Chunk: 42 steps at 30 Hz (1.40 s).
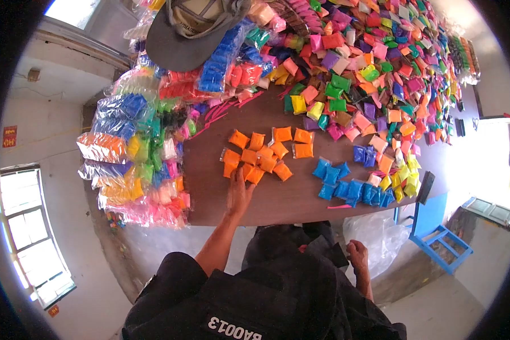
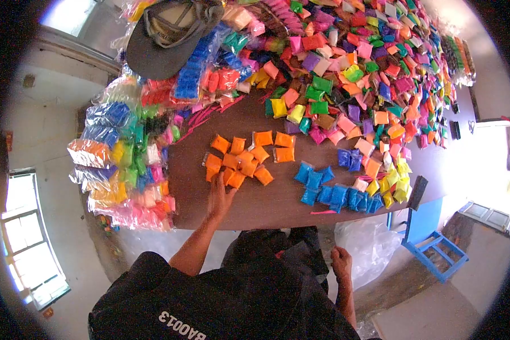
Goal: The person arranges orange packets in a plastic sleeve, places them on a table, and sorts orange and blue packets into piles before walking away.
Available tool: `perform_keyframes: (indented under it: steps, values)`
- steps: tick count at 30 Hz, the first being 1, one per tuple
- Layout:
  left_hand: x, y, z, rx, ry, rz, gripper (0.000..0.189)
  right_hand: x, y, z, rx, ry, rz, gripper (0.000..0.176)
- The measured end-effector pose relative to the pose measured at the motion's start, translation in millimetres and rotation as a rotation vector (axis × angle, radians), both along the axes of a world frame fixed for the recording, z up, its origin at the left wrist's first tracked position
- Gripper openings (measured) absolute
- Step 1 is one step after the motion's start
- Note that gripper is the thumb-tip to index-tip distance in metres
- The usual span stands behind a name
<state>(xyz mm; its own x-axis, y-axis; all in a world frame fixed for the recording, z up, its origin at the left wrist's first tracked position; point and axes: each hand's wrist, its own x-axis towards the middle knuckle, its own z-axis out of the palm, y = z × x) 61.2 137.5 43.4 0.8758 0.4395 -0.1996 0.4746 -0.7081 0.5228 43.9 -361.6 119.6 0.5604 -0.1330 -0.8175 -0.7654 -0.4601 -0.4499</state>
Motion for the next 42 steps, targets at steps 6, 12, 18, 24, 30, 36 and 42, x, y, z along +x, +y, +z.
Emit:
perform_keyframes:
  steps: [6,12,18,24,30,36,42]
  values:
    - [-2.0,17.4,40.0,-0.006,0.233,0.177,0.094,-19.3,-4.5,-9.5,0.010,-0.012,-0.066,0.038]
    - [-13.7,31.1,0.3,0.054,0.236,0.180,0.107,-26.2,-10.8,-17.9,-0.002,-0.093,0.024,0.039]
    - [34.1,14.5,-32.1,0.021,0.070,0.127,0.108,-24.6,-5.9,-13.5,-0.085,-0.102,0.030,0.037]
    - [46.0,8.9,7.9,-0.115,0.015,0.100,0.100,-24.2,-1.3,-2.4,-0.053,-0.142,-0.033,0.038]
    - [-6.2,13.9,15.5,-0.066,0.174,0.056,0.077,-80.5,-41.1,-25.7,-0.067,-0.065,0.019,0.038]
    - [-30.2,-3.3,0.4,0.057,0.213,-0.077,0.057,-115.2,-48.9,-14.2,-0.024,0.051,-0.326,0.029]
    - [-22.5,-27.7,18.2,0.033,0.191,-0.187,0.041,-107.9,-54.7,-49.8,0.013,-0.010,-0.223,0.039]
